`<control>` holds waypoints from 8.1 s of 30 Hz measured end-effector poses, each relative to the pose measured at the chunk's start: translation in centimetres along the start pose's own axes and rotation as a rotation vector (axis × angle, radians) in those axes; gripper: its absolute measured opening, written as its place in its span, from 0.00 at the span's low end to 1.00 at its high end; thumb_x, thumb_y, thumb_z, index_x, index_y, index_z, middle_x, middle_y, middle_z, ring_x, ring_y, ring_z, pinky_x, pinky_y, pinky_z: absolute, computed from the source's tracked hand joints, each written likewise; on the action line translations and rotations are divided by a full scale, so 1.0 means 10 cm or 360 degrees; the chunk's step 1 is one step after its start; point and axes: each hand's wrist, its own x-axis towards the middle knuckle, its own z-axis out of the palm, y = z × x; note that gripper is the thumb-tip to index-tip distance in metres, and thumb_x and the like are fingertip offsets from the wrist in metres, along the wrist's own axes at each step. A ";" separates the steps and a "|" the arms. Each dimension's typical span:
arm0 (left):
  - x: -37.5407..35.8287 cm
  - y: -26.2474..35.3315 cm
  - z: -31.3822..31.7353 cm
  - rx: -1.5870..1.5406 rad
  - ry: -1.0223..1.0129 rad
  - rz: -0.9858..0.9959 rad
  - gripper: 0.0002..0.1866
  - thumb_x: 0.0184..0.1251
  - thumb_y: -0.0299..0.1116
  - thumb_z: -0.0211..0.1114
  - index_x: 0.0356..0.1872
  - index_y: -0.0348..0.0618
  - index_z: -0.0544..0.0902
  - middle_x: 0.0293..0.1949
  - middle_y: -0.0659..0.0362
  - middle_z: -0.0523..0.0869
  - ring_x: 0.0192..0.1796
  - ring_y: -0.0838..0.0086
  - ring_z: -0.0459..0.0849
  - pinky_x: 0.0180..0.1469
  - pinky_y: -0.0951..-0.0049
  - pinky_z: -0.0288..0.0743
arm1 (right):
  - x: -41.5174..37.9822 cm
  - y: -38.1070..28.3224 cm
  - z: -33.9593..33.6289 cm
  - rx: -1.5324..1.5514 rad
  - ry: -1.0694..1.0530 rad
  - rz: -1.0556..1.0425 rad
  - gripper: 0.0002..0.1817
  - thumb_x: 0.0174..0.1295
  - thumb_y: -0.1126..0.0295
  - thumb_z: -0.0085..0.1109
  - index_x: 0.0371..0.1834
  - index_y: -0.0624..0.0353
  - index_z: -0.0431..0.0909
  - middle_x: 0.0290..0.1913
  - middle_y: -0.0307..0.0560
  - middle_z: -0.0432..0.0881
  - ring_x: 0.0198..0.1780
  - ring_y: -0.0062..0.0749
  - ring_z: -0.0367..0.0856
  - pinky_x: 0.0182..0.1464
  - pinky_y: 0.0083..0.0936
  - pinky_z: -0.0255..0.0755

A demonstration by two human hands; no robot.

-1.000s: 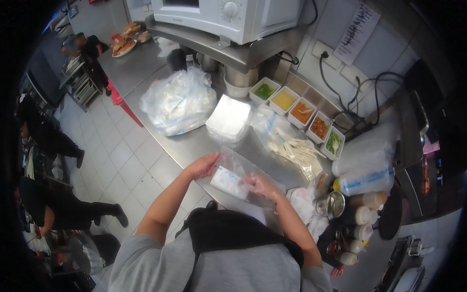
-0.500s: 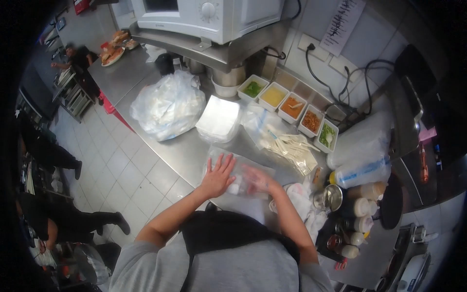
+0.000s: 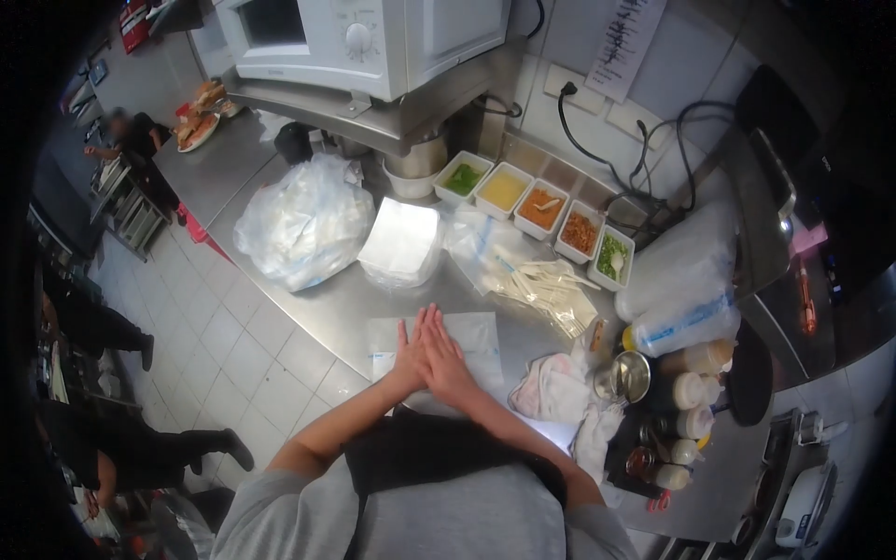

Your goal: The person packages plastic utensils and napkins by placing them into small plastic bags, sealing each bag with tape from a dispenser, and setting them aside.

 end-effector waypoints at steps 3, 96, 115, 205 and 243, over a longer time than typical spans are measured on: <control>0.07 -0.04 0.02 0.0063 0.0037 -0.0181 0.38 0.64 0.42 0.55 0.70 0.33 0.51 0.73 0.47 0.49 0.75 0.56 0.47 0.69 0.38 0.41 | 0.02 0.16 -0.07 -0.0103 -0.0188 0.0025 0.40 0.64 0.52 0.49 0.71 0.68 0.49 0.74 0.59 0.48 0.75 0.48 0.44 0.72 0.43 0.43; 0.33 -0.47 -0.38 0.0314 -0.0120 0.0446 0.33 0.64 0.47 0.56 0.67 0.44 0.63 0.71 0.57 0.60 0.72 0.54 0.56 0.66 0.36 0.48 | 0.19 -0.10 0.04 -0.0585 0.0291 0.0455 0.34 0.59 0.58 0.55 0.65 0.67 0.61 0.70 0.58 0.58 0.72 0.48 0.54 0.67 0.47 0.51; 0.90 -0.87 -0.64 -0.1059 -0.1119 0.0836 0.23 0.57 0.19 0.62 0.55 0.46 0.72 0.50 0.56 0.73 0.44 0.71 0.81 0.46 0.72 0.75 | 0.00 0.67 -0.76 -0.0636 -0.0158 0.1210 0.09 0.54 0.71 0.57 0.39 0.51 0.79 0.39 0.43 0.79 0.46 0.40 0.75 0.49 0.37 0.68; 0.90 -0.28 -0.39 -0.1778 -0.0212 0.0639 0.10 0.55 0.14 0.58 0.24 0.42 0.83 0.31 0.64 0.76 0.37 0.78 0.76 0.41 0.80 0.68 | -0.18 0.41 -0.85 0.0842 0.0371 0.0812 0.08 0.56 0.83 0.52 0.29 0.59 0.80 0.42 0.39 0.73 0.31 0.19 0.71 0.32 0.16 0.66; 0.99 0.01 -1.21 -0.1175 -0.1109 0.1118 0.16 0.56 0.26 0.69 0.47 0.47 0.85 0.40 0.54 0.86 0.41 0.75 0.83 0.46 0.74 0.75 | -0.13 -0.38 -1.48 0.0385 0.0082 0.0430 0.10 0.54 0.80 0.57 0.39 0.61 0.77 0.43 0.46 0.76 0.44 0.36 0.77 0.44 0.27 0.71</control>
